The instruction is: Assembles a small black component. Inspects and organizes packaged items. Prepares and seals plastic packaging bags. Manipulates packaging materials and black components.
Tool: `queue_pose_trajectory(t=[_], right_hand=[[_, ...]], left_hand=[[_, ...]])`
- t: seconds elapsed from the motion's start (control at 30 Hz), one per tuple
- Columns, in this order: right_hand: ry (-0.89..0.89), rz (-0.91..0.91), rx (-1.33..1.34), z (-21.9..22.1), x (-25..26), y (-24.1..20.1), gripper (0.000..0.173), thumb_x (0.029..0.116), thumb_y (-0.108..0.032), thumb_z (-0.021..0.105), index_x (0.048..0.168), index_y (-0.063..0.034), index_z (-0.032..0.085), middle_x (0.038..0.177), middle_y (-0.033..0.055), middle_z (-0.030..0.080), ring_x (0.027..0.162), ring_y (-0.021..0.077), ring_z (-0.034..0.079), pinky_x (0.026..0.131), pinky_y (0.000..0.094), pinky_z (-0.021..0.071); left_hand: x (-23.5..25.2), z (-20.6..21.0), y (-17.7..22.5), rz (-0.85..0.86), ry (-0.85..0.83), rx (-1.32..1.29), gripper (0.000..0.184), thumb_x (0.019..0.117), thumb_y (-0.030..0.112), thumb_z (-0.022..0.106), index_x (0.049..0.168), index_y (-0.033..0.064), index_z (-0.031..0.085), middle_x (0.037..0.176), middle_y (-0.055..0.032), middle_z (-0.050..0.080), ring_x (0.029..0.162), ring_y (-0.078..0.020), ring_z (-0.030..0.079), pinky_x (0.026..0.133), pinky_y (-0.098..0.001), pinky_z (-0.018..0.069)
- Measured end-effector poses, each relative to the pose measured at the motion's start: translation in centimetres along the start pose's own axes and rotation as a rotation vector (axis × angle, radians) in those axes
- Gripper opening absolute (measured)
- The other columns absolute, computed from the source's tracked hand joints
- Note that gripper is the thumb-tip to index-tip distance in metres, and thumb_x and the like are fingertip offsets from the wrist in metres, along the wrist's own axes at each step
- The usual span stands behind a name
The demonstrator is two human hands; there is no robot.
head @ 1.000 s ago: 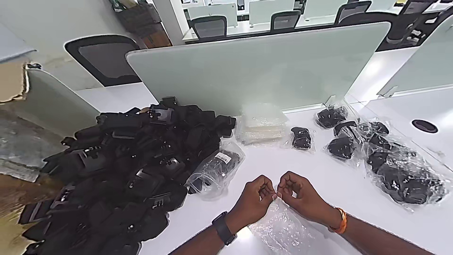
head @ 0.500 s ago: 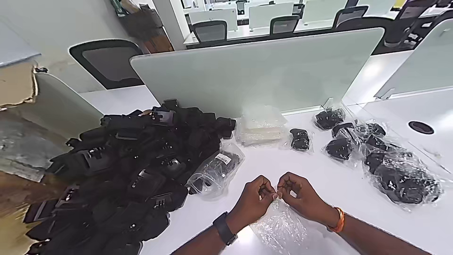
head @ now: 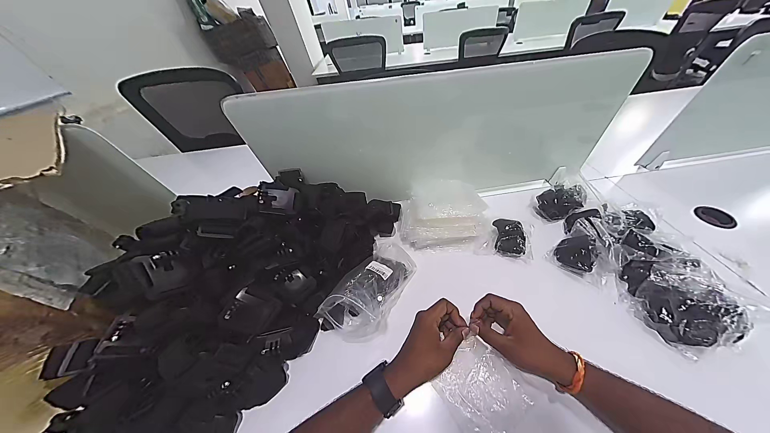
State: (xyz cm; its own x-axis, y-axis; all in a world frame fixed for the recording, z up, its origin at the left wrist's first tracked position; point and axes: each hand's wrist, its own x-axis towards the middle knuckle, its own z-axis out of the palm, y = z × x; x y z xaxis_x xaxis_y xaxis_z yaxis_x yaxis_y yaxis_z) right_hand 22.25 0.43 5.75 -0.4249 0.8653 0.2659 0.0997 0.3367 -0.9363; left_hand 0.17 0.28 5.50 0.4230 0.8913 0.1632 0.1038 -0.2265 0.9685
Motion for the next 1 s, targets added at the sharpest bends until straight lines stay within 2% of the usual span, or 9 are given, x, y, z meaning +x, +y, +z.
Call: queue_pose_trajectory(t=[0.3,0.47,0.67,0.83,1.0], right_hand=[[0.022,0.001,0.057,0.1,0.0,-0.4,0.012,0.0913,-0.004,0.07,0.1,-0.007,0.062,0.085,-0.0005,0.066,0.075,0.0069,0.063,0.069,0.0228,0.0541],[0.027,-0.022,0.069,0.1,0.1,-0.4,0.014,0.0912,-0.003,0.07,0.102,-0.0067,0.061,0.085,-0.0009,0.064,0.075,0.0066,0.062,0.07,0.0229,0.0539],[0.057,-0.013,0.065,-0.1,0.1,-0.2,0.014,0.091,-0.003,0.069,0.102,-0.0064,0.061,0.085,-0.0006,0.065,0.076,0.0075,0.063,0.071,0.0239,0.0549],[0.106,-0.03,0.087,-0.9,0.2,0.0,0.017,0.0897,-0.002,0.071,0.103,-0.007,0.061,0.085,-0.0011,0.065,0.075,0.0083,0.064,0.071,0.025,0.0557],[-0.022,-0.025,0.07,-0.8,0.2,-0.1,0.022,0.0931,-0.006,0.066,0.114,-0.0053,0.059,0.09,-0.0007,0.064,0.081,0.0072,0.064,0.076,0.0251,0.0557]], left_hand=[[0.0,0.0,0.0,0.043,-0.009,0.018,0.01,0.0936,0.008,0.07,0.096,0.004,0.061,0.088,-0.0024,0.07,0.071,-0.0051,0.062,0.065,-0.0208,0.0518],[-0.1,0.1,0.2,0.085,0.005,0.038,0.01,0.0938,0.008,0.069,0.092,0.004,0.061,0.083,-0.0014,0.067,0.065,-0.0036,0.056,0.059,-0.019,0.0467],[0.1,0.1,-0.1,0.018,-0.007,0.004,0.014,0.0938,0.01,0.072,0.098,0.0036,0.061,0.09,-0.0028,0.071,0.073,-0.0065,0.065,0.067,-0.0223,0.0546],[0.1,0.0,-0.2,0.014,0.015,-0.02,0.013,0.0924,0.008,0.072,0.097,0.0041,0.061,0.088,-0.0022,0.071,0.072,-0.0062,0.064,0.066,-0.022,0.0533],[-0.1,0.1,0.2,0.01,0.034,-0.006,0.01,0.0924,0.006,0.07,0.096,0.0044,0.061,0.084,-0.0011,0.068,0.069,-0.0056,0.061,0.063,-0.0213,0.0515]])
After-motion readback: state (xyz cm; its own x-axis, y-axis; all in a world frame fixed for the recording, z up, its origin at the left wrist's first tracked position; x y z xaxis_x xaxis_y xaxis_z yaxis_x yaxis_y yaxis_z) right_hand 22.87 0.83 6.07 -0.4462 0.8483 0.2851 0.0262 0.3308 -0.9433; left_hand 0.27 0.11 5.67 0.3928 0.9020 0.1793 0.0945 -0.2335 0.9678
